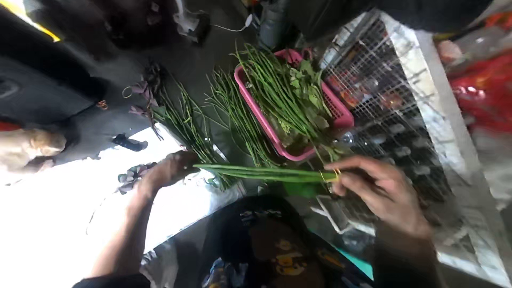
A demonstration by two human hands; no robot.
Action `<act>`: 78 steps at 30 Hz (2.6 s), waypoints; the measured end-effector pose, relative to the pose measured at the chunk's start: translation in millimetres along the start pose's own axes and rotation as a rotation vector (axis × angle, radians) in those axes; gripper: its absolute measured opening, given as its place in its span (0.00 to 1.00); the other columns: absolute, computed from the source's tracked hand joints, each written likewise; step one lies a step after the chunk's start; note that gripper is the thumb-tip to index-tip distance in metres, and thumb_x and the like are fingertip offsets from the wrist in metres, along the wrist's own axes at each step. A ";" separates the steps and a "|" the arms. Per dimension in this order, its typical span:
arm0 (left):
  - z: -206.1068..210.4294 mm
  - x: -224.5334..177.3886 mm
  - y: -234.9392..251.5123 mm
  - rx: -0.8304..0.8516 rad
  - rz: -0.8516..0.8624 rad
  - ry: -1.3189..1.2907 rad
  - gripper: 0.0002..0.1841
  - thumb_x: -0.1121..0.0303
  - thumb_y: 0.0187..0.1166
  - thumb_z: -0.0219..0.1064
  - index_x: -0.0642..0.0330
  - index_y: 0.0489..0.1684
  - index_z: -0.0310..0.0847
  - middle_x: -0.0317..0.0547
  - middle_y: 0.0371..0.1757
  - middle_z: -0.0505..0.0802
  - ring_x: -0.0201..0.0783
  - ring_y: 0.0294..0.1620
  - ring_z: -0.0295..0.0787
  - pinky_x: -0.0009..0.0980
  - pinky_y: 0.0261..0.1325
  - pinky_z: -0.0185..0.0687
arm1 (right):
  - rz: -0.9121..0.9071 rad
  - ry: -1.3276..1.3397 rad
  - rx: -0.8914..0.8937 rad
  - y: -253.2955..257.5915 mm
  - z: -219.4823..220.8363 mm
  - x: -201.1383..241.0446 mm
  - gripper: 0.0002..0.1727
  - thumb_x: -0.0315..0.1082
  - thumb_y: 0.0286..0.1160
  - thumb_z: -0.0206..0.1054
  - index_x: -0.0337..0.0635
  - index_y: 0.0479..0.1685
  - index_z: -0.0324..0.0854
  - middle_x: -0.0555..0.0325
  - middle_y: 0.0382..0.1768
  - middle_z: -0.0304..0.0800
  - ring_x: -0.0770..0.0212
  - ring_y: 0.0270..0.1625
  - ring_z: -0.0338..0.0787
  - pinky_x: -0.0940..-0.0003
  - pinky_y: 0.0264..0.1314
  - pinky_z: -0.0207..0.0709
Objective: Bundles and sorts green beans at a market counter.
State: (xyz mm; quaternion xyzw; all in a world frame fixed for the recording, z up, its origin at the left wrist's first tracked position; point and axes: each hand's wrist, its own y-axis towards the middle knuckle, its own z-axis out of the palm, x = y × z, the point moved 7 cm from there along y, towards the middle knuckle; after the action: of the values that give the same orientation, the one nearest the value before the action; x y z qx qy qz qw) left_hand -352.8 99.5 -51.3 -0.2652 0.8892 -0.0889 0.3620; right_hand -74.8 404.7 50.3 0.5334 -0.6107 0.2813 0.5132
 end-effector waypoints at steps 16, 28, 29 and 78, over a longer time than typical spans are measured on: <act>-51.6 -85.2 160.7 -0.492 0.057 0.290 0.20 0.70 0.77 0.70 0.49 0.68 0.86 0.54 0.87 0.71 0.58 0.87 0.65 0.59 0.85 0.65 | 0.016 -0.725 0.030 10.5 112.8 -138.8 0.10 0.29 0.79 0.64 0.34 0.45 0.91 0.42 0.43 0.95 0.44 0.43 0.97 0.49 0.45 0.92; 152.5 26.1 11.5 -0.397 -0.202 -0.679 0.14 0.67 0.84 0.68 0.59 0.64 0.83 0.46 0.57 0.94 0.36 0.50 0.95 0.39 0.58 0.91 | 0.110 -0.737 0.020 17.4 148.8 -121.3 0.14 0.38 0.79 0.69 0.39 0.53 0.90 0.44 0.54 0.93 0.43 0.59 0.92 0.44 0.63 0.84; 157.0 28.4 7.2 -0.399 -0.165 -0.704 0.14 0.68 0.84 0.68 0.59 0.64 0.84 0.45 0.56 0.94 0.35 0.51 0.94 0.38 0.59 0.91 | 0.131 -0.763 0.046 22.4 156.0 -126.1 0.14 0.38 0.79 0.69 0.39 0.55 0.89 0.44 0.56 0.92 0.42 0.62 0.91 0.43 0.66 0.83; 278.6 -57.5 -54.2 -0.585 -0.606 -1.867 0.27 0.53 0.97 0.36 0.61 0.73 0.74 0.47 0.32 0.90 0.36 0.26 0.86 0.30 0.32 0.85 | 0.519 -0.112 0.500 -61.5 214.0 -141.7 0.16 0.42 0.86 0.67 0.37 0.56 0.84 0.51 0.46 0.93 0.60 0.45 0.93 0.58 0.54 0.87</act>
State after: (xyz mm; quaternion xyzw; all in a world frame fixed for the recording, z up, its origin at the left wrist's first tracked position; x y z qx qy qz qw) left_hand -103.9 94.1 -199.2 -0.5201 0.1349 0.2860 0.7934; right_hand -100.5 248.6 -161.0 0.4843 -0.6652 0.5132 0.2441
